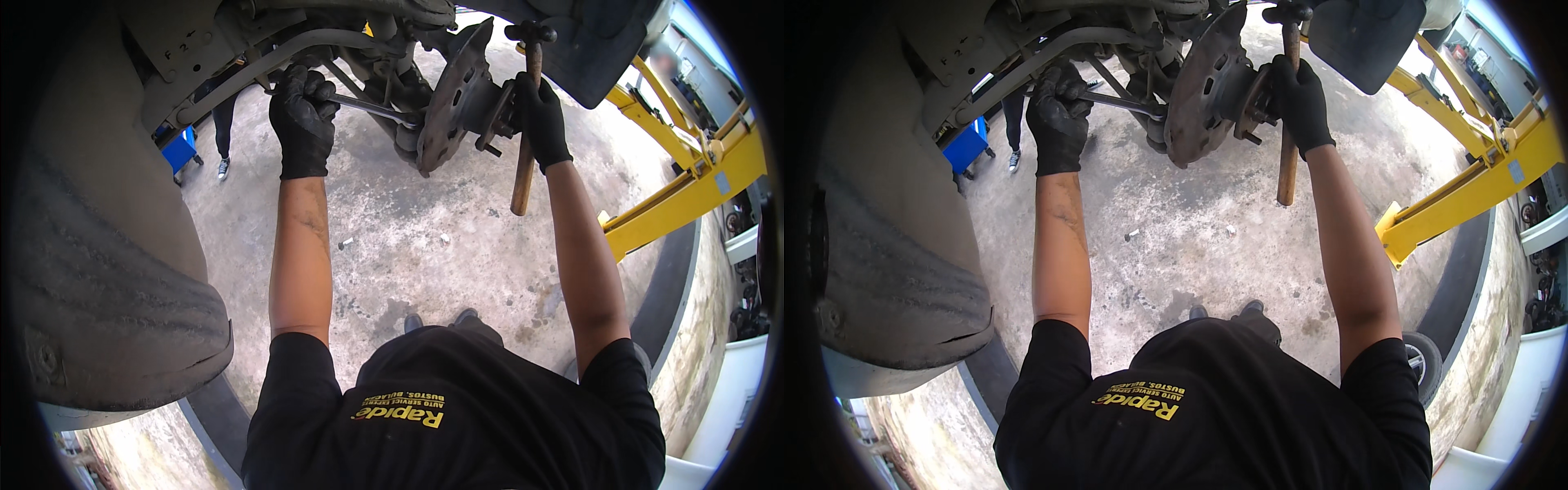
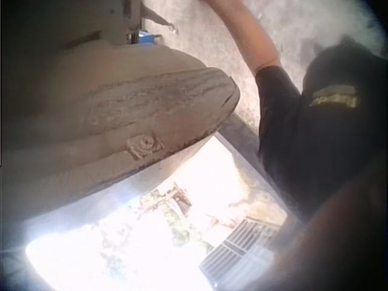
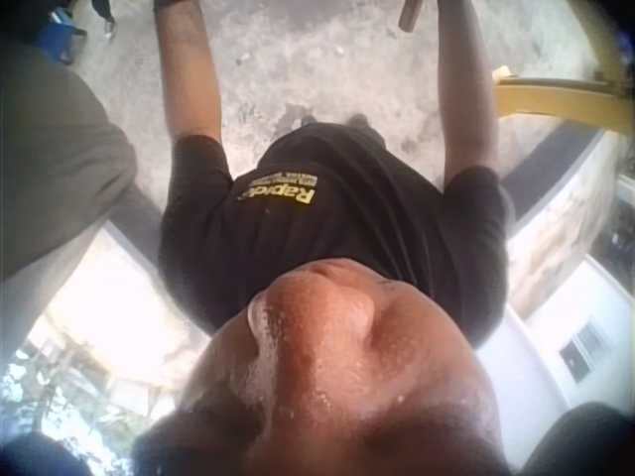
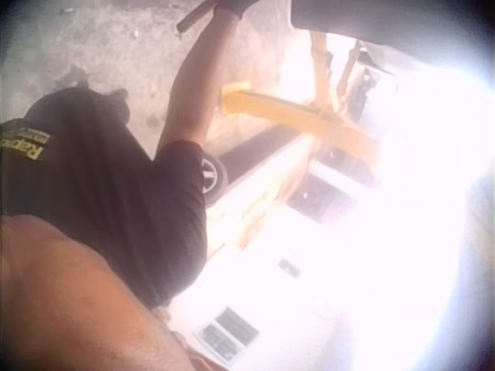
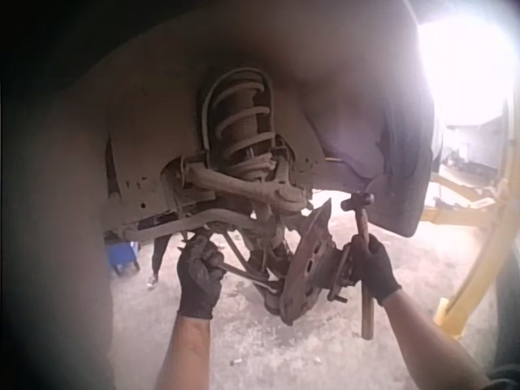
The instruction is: The person works on a car's front brake assembly while the vehicle is raised on a lift. They use a wrench and hammer to loosen and remove bolts from the brake caliper and rotor area, then retrieve additional tools from a toolbox and continue adjusting components on the wheel hub.
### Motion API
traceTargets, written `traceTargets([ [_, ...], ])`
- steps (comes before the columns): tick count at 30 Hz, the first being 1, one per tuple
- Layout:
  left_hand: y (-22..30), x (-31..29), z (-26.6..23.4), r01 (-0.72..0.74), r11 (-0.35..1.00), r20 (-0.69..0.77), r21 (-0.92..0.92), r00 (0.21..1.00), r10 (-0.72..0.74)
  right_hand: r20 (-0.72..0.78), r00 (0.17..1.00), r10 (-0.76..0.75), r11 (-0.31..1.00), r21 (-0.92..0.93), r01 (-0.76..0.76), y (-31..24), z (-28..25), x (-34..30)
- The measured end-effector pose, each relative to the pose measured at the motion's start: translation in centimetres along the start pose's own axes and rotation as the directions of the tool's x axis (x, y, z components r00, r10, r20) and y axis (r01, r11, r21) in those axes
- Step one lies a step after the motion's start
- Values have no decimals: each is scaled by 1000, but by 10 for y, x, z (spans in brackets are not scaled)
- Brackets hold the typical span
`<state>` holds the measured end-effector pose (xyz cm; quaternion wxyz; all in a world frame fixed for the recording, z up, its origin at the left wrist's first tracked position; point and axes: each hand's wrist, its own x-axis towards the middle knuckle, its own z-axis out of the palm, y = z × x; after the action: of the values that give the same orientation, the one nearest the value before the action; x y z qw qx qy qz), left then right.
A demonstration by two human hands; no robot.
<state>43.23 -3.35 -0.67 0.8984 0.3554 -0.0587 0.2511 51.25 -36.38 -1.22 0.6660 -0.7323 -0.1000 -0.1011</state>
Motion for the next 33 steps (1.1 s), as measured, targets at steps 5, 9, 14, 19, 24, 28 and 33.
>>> traceTargets([
  [5,-9,-83,14,-382,911,-79,153,915,397,-6,1000,-7,1000,-22,7,0,0,-1],
  [9,-31,-150,37,-565,797,89,214,824,560,-8,1000,4,1000,-19,-4,1,0,0],
  [14,-56,-184,52,-660,709,277,249,750,601,-6,1000,-3,1000,-16,2,3,0,1],
  [19,-52,-177,38,-681,700,459,216,704,542,-28,1000,8,999,32,-7,3,2,0],
  [24,-47,-170,34,-660,724,373,200,735,567,-31,999,22,1000,-1,-22,2,1,0],
  [28,-51,-169,42,-740,594,441,315,669,599,-29,999,-15,1000,2,15,4,1,0],
  [33,-35,-141,32,-685,709,389,165,706,592,-23,999,-23,1000,6,23,6,0,0],
])
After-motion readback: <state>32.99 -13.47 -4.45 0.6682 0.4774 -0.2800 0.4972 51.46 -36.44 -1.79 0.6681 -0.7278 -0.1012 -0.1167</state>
